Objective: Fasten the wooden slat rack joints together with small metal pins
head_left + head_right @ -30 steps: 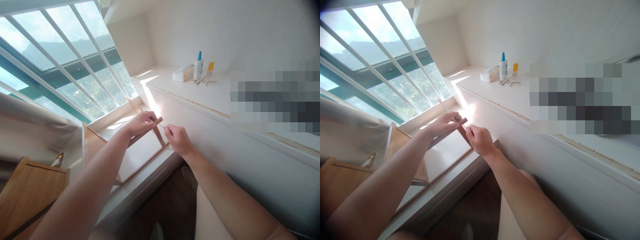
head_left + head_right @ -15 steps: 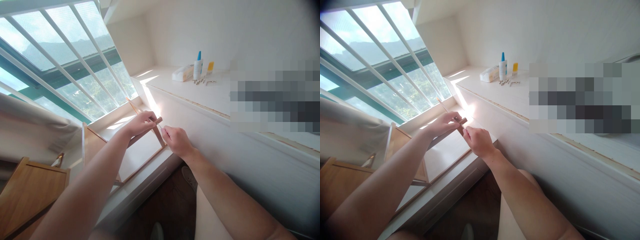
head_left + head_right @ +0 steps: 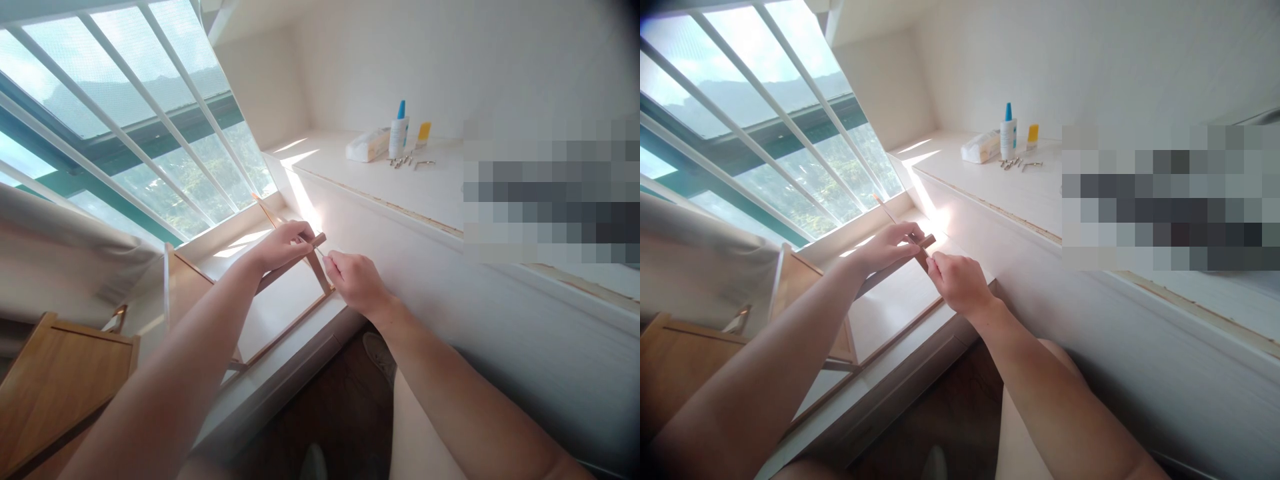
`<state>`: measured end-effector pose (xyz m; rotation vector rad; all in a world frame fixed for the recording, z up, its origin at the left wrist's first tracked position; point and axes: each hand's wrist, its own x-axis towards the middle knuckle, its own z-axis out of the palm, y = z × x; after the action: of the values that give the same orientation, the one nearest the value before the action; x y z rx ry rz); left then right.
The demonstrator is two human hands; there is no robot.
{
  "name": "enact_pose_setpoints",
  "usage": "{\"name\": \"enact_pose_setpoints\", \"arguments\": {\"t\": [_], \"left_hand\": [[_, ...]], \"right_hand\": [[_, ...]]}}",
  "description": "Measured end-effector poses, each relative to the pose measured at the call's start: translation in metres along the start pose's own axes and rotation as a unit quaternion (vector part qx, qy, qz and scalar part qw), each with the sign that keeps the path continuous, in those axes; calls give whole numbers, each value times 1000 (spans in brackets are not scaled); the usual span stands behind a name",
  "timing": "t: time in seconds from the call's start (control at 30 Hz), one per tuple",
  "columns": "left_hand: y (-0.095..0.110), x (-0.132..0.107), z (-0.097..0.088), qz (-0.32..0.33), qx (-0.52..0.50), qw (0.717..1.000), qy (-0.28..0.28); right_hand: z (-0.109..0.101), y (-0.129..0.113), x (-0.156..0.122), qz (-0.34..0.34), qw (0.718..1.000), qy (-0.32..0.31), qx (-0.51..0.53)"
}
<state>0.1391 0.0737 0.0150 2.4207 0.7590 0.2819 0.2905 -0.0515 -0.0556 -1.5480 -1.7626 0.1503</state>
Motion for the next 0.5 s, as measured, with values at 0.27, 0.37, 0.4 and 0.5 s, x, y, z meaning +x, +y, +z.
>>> {"name": "enact_pose_setpoints", "arguments": {"t": [0.27, 0.37, 0.4, 0.5], "left_hand": [[1, 0, 0, -3, 3, 1000, 1], [1, 0, 0, -6, 4, 1000, 1], [1, 0, 0, -6, 5, 1000, 2], [1, 0, 0, -3, 5, 1000, 3]], "right_hand": [[-3, -1, 1, -7, 1000, -13, -17], [-3, -1, 1, -5, 1000, -11, -9], [-2, -1, 1, -3, 1000, -9, -4], [0, 1, 1, 15, 1000, 2, 25]]}}
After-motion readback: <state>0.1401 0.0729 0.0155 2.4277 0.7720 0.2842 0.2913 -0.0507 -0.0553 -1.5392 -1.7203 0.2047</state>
